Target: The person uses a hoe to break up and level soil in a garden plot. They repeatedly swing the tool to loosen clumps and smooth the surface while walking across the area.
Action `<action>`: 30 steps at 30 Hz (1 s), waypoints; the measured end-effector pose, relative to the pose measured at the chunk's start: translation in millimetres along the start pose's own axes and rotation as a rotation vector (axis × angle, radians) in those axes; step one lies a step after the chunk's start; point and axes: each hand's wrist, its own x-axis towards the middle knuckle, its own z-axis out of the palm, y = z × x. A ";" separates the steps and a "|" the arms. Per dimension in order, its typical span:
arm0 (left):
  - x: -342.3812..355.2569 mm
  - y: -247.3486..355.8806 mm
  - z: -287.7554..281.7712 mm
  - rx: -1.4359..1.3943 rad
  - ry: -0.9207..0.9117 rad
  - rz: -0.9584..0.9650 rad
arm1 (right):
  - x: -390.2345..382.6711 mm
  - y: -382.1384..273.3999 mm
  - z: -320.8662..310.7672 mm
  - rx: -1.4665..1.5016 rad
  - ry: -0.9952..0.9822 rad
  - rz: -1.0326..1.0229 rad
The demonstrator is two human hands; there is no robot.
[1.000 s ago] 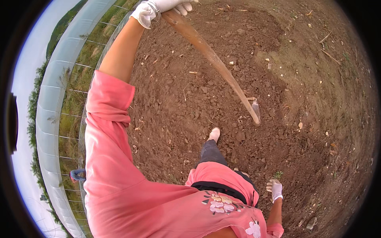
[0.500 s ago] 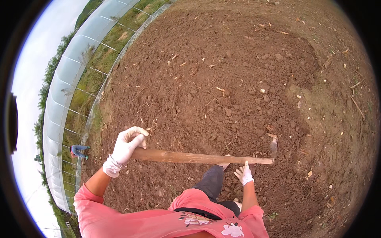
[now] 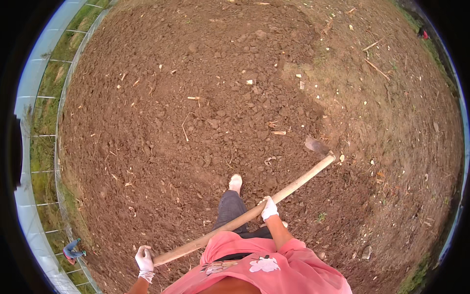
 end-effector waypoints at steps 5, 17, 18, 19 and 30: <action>97.7 -17.0 155.3 -0.074 -0.448 0.088 | -128.0 -164.7 3.8 0.090 0.160 -0.523; -103.8 229.5 355.6 0.404 -1.348 0.800 | -300.9 -454.2 -79.0 -0.024 0.182 -1.180; -106.2 231.0 360.5 0.446 -1.353 0.773 | -281.7 -458.8 -77.4 -0.055 0.249 -1.180; -101.4 230.8 359.8 0.491 -1.347 0.742 | -256.1 -452.9 -70.0 -0.054 0.229 -1.144; -116.5 119.5 160.8 0.904 -1.134 0.047 | 4.2 -107.3 -70.2 -0.034 0.121 -0.095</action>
